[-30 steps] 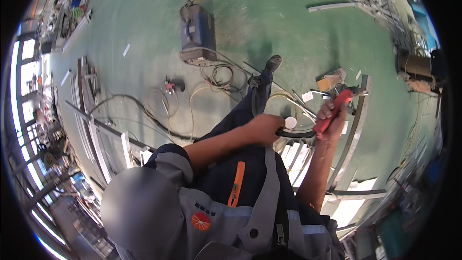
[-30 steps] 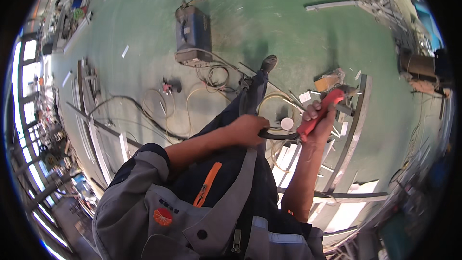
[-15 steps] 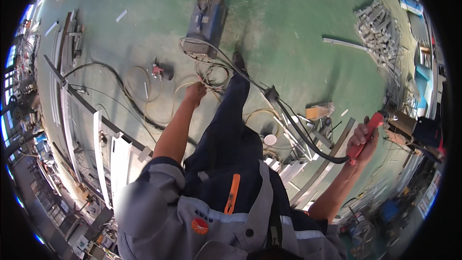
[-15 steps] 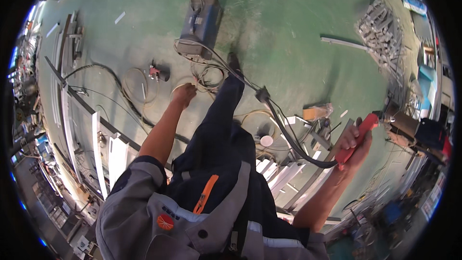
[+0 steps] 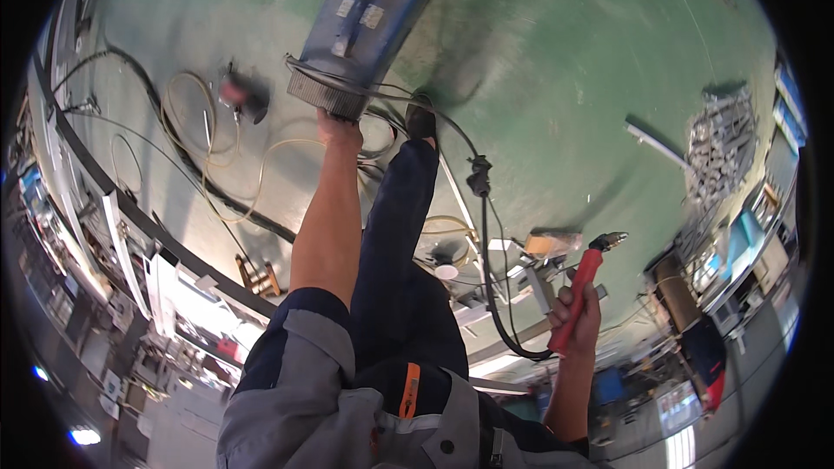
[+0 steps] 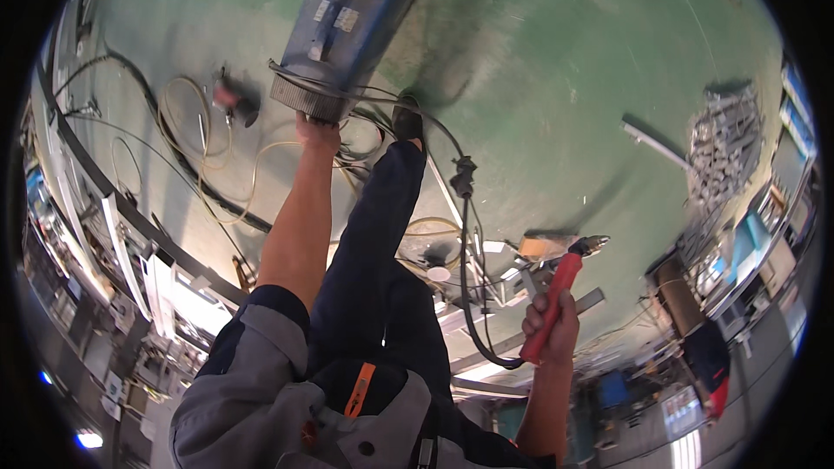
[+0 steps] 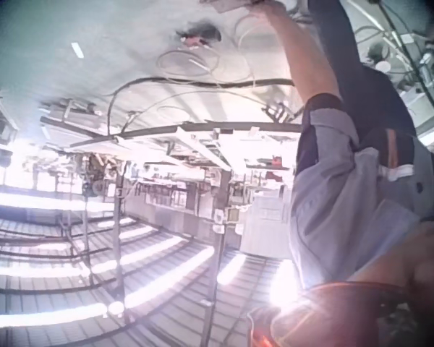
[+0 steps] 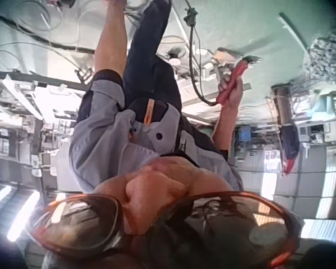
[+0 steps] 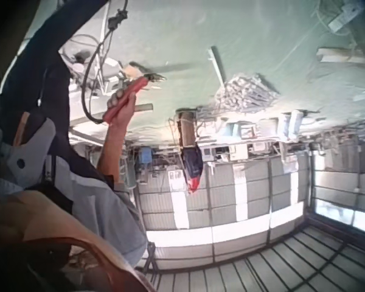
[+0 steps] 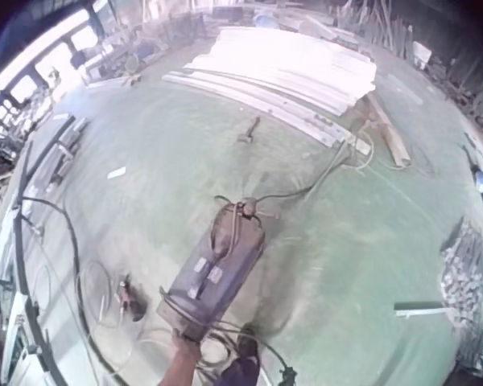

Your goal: The person unpacks a small cardboard box containing a plastic-wrapped item, then uses a red pneumatic drill to make holes in a white metal frame.

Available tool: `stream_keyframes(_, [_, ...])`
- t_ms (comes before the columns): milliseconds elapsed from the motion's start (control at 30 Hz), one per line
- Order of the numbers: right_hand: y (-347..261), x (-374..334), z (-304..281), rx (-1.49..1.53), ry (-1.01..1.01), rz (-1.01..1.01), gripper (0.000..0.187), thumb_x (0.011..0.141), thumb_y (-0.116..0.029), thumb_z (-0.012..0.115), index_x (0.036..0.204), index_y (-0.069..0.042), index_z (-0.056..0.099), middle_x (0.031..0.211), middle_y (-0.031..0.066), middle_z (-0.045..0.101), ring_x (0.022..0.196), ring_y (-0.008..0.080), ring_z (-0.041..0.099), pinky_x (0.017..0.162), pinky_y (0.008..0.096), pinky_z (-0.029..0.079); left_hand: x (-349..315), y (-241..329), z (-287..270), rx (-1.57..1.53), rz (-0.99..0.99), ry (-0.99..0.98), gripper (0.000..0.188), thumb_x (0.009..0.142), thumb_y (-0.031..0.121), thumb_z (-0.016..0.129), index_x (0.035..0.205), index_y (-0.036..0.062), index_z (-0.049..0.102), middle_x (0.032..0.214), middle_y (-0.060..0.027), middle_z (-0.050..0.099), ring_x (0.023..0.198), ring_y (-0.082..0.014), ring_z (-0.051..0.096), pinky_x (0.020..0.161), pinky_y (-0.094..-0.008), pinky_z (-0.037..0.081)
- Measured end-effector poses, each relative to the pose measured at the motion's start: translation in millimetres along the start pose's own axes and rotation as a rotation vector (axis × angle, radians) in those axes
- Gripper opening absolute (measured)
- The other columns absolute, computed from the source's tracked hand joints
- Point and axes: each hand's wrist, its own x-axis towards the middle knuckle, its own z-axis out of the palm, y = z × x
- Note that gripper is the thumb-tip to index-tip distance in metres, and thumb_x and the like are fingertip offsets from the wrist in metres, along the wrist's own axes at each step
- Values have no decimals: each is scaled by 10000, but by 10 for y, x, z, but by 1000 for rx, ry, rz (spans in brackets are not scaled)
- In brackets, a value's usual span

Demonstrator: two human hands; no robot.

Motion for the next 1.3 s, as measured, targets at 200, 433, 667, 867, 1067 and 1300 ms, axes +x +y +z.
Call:
stream_keyframes(200, [-723,250,863,-214,-26,87,412,1087,-383,428,1382,-106,510,808,8,535,575,111,472,494,292,415,204,-113,-115,-144,136,120,619,1010,546,493,1447,109,535,1487,-84,552,1311,-276,534,1131,-418,384])
stream_keyframes(433, [-999,111,1592,-575,-36,12,492,1035,-380,517,1425,-89,453,817,26,540,581,131,518,504,300,431,-8,-70,101,-176,23,167,620,1003,542,564,1469,137,513,1466,-68,582,1257,-288,593,1116,-438,432])
stream_keyframes(667, [-1229,12,2213,-717,-201,-5,482,1016,-312,548,1423,-75,449,820,51,543,588,146,531,512,304,448,-510,-38,250,107,-13,361,739,979,618,565,1445,45,553,1475,-96,582,1225,-262,579,1038,-380,419])
stream_keyframes(867, [-1201,97,2660,-891,-389,64,432,1022,-185,530,1426,-67,435,872,72,584,625,179,579,545,329,490,-2093,-596,674,684,36,-60,590,957,423,658,1308,-49,608,1259,-235,675,1141,-358,667,948,-434,529])
stream_keyframes(1067, [-1144,284,2928,-1308,-692,-45,409,1046,-196,535,1399,-9,446,1034,94,652,813,188,622,735,339,536,-4236,-729,1533,-52,6,-626,899,969,430,695,1593,17,197,1193,-96,630,1062,-190,621,902,-346,524])
stream_keyframes(1300, [-1159,-74,3216,-2022,-1299,-62,412,1024,-228,568,1336,41,543,1197,135,670,1118,222,626,1000,358,484,-4847,-860,1549,-108,29,-387,549,940,204,724,1377,-23,482,906,-60,628,672,-130,618,556,-280,507])
